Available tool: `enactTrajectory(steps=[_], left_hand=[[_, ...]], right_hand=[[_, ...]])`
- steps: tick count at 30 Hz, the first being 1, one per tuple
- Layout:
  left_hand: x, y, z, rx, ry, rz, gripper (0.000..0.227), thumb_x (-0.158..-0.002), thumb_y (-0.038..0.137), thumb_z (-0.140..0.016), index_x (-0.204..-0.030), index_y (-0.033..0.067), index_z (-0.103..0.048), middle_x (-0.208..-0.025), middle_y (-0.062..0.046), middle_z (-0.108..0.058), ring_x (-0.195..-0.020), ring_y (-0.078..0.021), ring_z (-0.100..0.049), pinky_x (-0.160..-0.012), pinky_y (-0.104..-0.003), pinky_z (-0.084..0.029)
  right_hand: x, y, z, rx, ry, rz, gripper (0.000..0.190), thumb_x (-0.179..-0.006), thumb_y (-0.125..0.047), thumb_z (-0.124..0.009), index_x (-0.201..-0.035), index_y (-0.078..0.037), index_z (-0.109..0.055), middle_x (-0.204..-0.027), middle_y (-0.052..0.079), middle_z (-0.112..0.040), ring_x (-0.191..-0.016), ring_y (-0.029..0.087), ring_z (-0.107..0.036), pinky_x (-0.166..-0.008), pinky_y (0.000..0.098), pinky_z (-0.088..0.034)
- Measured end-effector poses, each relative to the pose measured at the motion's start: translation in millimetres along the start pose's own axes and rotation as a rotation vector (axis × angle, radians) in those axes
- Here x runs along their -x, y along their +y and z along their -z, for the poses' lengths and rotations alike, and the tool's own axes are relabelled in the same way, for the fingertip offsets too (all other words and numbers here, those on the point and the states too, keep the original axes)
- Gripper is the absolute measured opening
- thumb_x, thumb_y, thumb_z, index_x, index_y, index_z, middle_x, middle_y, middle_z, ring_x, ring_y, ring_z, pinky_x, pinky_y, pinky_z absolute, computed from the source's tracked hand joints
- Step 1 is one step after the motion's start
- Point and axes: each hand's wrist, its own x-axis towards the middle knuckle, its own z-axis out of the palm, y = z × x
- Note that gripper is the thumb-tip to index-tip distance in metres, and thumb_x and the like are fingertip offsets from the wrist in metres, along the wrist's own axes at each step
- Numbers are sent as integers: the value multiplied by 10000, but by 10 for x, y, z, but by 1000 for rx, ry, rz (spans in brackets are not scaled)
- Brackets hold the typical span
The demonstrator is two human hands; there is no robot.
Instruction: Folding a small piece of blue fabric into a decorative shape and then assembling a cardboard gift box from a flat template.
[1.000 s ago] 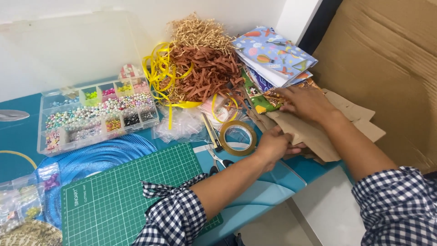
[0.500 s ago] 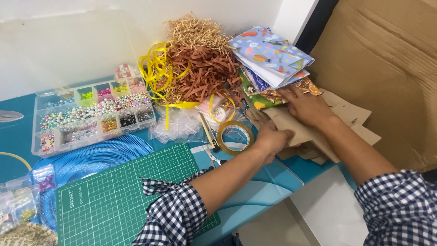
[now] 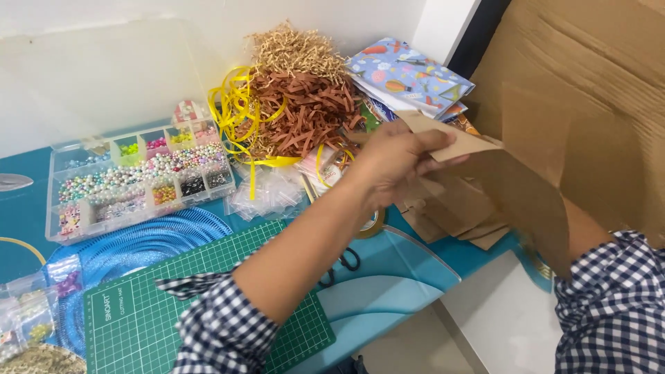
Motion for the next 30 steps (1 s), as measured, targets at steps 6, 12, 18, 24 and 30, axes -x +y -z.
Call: enactTrajectory(steps=[6, 12, 18, 24, 30], left_hand=[[746, 792, -52, -87, -8, -105, 542, -975, -3, -795, -1409, -229, -562, -1292, -404, -734, -1038, -435, -848, -884, -497, -737], [1389, 1152, 186, -109, 98, -136, 452, -965, -13, -794, -1373, -151, -659, -1275, -233, -774, -1093, -329, -840, -957, -437, -730], [2252, 1130, 597, -157, 180, -117, 504, -967, 55, -788, -1457, -34, -712, -1393, -216, -834, -1199, -297, -817, -1066, -450, -693], [3254, 907, 639, -397, 393, -68, 629, -920, 235, -816, -1511, 53, -698, -1387, -181, -893, -1181, -311, -874, -996, -455, -724], [3924, 22, 918, -372, 446, -245, 703, -993, 287, -822, -1609, 31, -600, -1483, -141, -841, -1308, -253, -818, -1053, -428, -705]], right_hand=[[-142, 464, -747, -56, 25, -124, 431, -1069, -355, -770, -1377, -107, -597, -1318, 229, -767, -1338, 479, -752, -1070, 605, -635], [946, -246, 188, 22, 47, -249, 566, -1072, -546, -657, -1550, -259, -563, -1458, 136, -749, -1333, 351, -756, -1017, 560, -626], [438, -480, 181, 207, 407, -208, 829, -1044, -609, -611, -1777, -237, -498, -1775, 110, -549, -1244, 350, -712, -799, 667, -563], [1158, -1536, 762, -404, 563, -196, 447, -1228, -421, -693, -1480, -74, -818, -1617, 145, -694, -1171, 334, -769, -1030, 521, -555], [2068, -2751, 1038, -729, 443, -158, 293, -1194, -252, -680, -1357, -93, -864, -1416, 72, -826, -1346, 230, -734, -1052, 423, -581]])
